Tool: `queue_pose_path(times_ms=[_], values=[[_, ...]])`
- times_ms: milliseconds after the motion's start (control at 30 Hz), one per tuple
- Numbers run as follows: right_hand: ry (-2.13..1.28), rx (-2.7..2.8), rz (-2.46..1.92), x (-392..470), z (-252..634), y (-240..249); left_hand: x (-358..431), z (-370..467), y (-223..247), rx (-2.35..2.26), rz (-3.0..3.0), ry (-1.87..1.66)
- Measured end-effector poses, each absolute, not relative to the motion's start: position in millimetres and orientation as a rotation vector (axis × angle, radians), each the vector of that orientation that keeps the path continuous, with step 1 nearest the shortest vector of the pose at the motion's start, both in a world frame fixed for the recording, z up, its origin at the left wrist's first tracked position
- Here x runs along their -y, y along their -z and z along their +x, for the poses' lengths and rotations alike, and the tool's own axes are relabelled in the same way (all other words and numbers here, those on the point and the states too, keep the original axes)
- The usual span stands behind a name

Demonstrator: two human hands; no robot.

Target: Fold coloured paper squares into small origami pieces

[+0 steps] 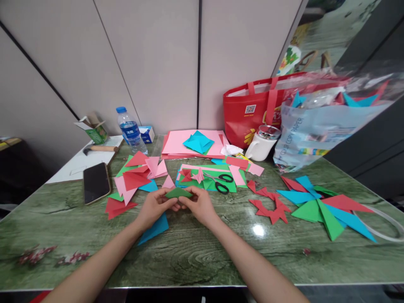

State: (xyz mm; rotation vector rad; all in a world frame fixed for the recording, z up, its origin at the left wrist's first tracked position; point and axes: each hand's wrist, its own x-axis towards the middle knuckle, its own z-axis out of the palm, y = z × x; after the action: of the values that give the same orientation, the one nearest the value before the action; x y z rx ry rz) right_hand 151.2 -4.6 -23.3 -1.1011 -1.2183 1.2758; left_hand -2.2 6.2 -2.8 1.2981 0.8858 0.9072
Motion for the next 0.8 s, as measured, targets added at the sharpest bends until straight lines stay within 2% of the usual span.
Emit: queue_pose_path(times_ms=[367, 600, 800], values=[[-1.254, 1.171, -1.028, 6.0, 151.3, 21.0, -5.1, -2.9, -1.3, -0.972, 1.313, -0.973], [-1.388, 1.090, -1.026, 5.4, 151.3, 17.7, -6.2, -4.5, -0.8, -0.930, 1.268, -0.914], [-1.374, 1.089, -0.958, 6.5, 151.9, 15.6, -5.2, -3.1, -4.5, -0.970, 1.318, -1.041]])
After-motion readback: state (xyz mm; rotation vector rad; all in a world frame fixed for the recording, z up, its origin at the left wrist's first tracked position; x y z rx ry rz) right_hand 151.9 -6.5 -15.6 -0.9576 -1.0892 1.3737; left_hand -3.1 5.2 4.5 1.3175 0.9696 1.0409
